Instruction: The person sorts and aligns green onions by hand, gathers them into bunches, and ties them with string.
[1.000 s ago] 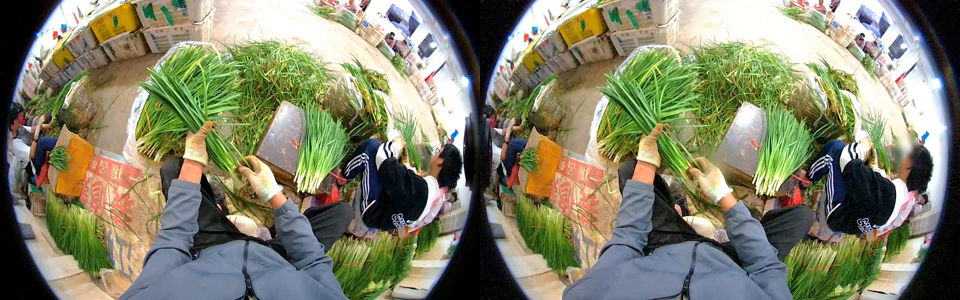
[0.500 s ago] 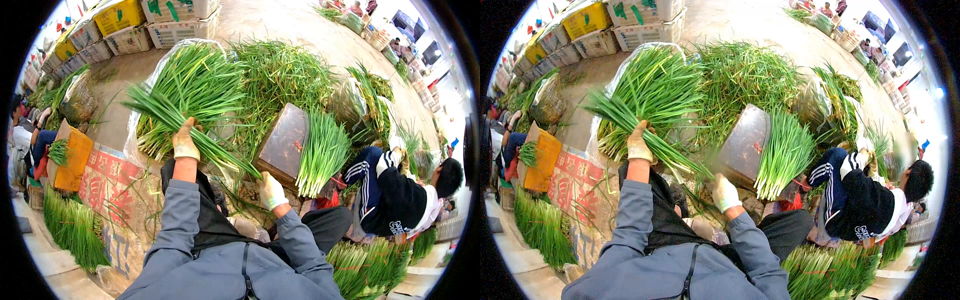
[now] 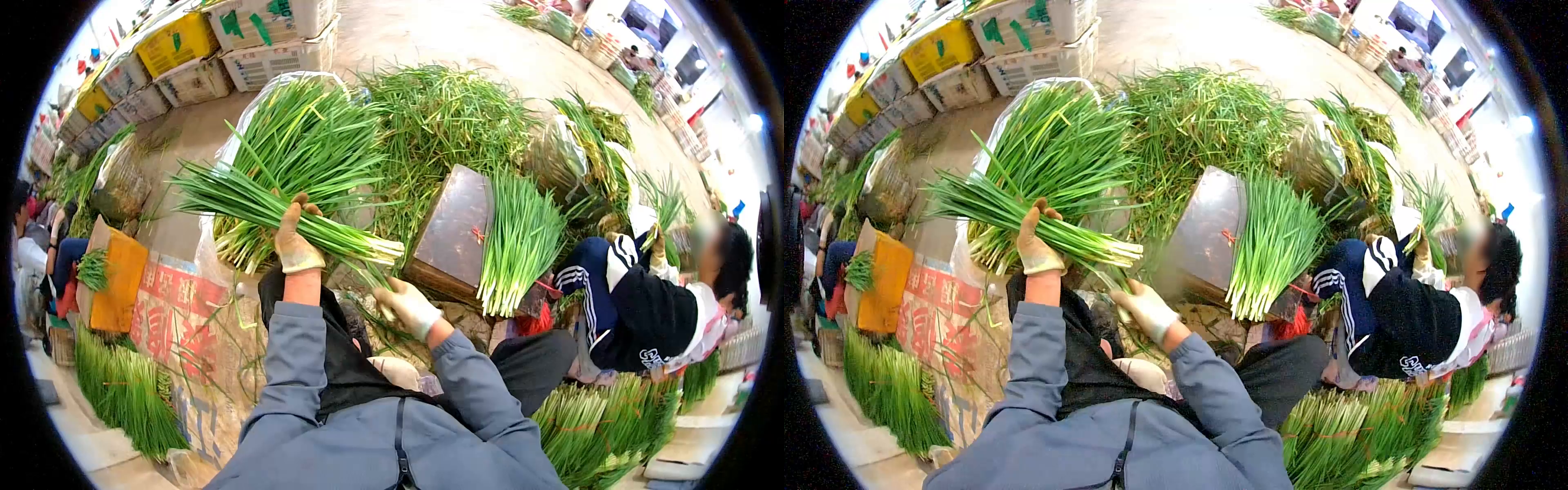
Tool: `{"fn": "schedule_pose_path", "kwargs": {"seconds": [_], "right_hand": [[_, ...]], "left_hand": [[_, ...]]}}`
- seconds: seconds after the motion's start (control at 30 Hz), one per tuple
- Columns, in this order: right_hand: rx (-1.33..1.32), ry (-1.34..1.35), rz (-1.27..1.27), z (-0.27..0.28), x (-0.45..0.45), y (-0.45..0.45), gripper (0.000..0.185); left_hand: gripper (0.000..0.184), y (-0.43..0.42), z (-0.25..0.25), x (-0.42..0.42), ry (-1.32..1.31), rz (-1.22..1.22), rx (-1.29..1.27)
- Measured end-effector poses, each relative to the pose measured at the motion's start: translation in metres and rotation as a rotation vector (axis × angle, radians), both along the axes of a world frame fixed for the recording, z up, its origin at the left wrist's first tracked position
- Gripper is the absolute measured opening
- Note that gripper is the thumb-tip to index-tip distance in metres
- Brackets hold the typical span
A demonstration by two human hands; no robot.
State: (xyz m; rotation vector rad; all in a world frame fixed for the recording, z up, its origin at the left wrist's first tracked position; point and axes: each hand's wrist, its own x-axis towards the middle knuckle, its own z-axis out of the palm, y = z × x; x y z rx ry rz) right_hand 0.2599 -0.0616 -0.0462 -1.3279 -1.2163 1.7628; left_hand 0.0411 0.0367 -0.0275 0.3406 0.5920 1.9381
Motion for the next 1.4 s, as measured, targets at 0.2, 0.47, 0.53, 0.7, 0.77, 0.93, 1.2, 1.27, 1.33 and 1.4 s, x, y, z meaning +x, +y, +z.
{"fn": "schedule_pose_path", "kwargs": {"seconds": [0.2,0.47,0.53,0.7,0.77,0.93,1.2,1.27,1.33,1.4], "right_hand": [[-0.2,0.271,-0.124,-0.015,-0.02,0.009,0.032],[0.415,-0.87,1.349,-0.17,0.066,-0.042,0.032],[0.065,-0.971,1.298,-0.132,0.073,-0.025,0.035],[0.073,-1.024,0.545,0.0,0.093,0.131,0.048],[0.068,-0.669,-0.212,0.124,0.086,0.159,0.064],[0.675,-0.644,-0.148,0.1,0.056,0.135,0.04],[1.103,-0.713,0.006,0.075,-0.02,0.046,0.025],[1.045,-0.758,0.104,0.056,-0.019,0.051,0.023],[1.014,-0.743,0.177,0.05,-0.015,0.055,0.021],[0.896,-0.636,0.15,0.044,-0.007,0.056,0.017]], "left_hand": [[0.034,-0.008,0.002,0.005,-0.039,-0.041,0.012],[0.036,-0.003,0.01,-0.043,-0.125,0.026,0.04],[0.039,-0.004,0.013,-0.043,-0.115,0.036,0.022],[0.045,0.001,0.005,-0.045,-0.24,0.001,0.067],[0.041,0.002,0.003,-0.045,-0.219,0.08,0.057],[0.044,-0.001,0.006,-0.037,-0.251,-0.009,0.082],[0.067,-0.007,0.007,-0.018,-0.144,-0.18,0.04],[0.067,-0.007,0.001,-0.008,-0.27,-0.23,0.009],[0.067,-0.01,0.005,-0.007,-0.335,-0.339,-0.064],[0.068,-0.014,0.004,-0.004,-0.233,-0.332,-0.073]]}}
